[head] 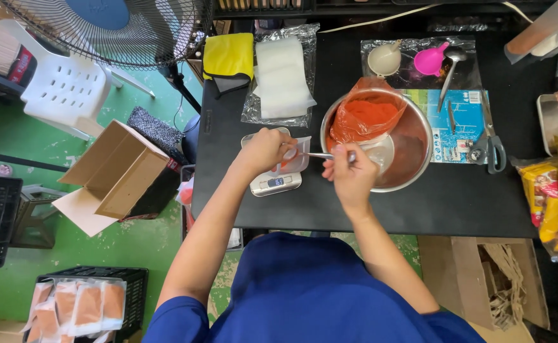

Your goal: Portioning red powder from a bowl into small plastic bags using a spoon and a digital scale for precise measurement.

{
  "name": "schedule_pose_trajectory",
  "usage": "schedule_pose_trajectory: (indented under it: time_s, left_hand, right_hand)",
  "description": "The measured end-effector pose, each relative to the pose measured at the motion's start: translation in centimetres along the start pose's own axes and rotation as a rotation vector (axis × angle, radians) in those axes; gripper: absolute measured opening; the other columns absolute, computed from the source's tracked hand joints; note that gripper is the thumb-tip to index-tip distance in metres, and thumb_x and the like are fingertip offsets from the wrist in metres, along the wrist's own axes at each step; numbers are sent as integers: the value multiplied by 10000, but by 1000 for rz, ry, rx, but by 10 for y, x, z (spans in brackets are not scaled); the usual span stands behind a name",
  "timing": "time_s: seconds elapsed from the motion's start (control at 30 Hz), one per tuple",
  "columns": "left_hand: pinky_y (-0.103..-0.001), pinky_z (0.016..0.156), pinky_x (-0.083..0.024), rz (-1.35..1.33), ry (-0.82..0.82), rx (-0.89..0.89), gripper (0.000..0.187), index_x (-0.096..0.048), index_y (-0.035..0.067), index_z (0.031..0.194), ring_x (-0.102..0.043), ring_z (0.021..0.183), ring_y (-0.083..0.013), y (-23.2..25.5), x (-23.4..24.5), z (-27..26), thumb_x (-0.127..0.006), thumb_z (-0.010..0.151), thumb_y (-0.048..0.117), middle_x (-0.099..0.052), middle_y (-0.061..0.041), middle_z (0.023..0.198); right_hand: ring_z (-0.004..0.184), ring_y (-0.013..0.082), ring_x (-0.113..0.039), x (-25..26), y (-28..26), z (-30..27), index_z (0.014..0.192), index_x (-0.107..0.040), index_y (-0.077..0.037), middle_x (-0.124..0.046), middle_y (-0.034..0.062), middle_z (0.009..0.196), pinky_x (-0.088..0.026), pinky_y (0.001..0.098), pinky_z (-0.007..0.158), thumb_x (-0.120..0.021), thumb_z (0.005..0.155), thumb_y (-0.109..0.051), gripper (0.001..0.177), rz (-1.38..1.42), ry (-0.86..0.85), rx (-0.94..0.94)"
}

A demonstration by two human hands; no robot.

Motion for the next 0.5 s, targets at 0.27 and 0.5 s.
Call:
schedule_pose_trajectory:
  time_s: [0.27,0.5]
  left_hand:
    - [-433,794,-603,-1,49,18,249,-795,181,1105,-730,595,-303,-16,1,14,-591,963,201,-663,-92,503]
    - [-316,643,-594,-129,222,148,261,-756,143,1186,-688,507,-213,-69,20,6,-589,990,185,-654,-47,479]
  right_hand:
    - [412,184,-625,59,-44,-2,830,-619,-10,-653,174,572,-502,254,366,-565,1071,-82,258,9,103,17]
    - [479,278,-650,122,-27,24,978,-566,41,-632,268,667,-553,339,434,-497,1146,-50,203,16,268,119]
Point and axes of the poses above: each hand's wrist, its own z-axis towards the middle knuckle, its own x-axis out of the back of the hand, y = z × x, the point moved 4 cm from there along z, towards the middle knuckle
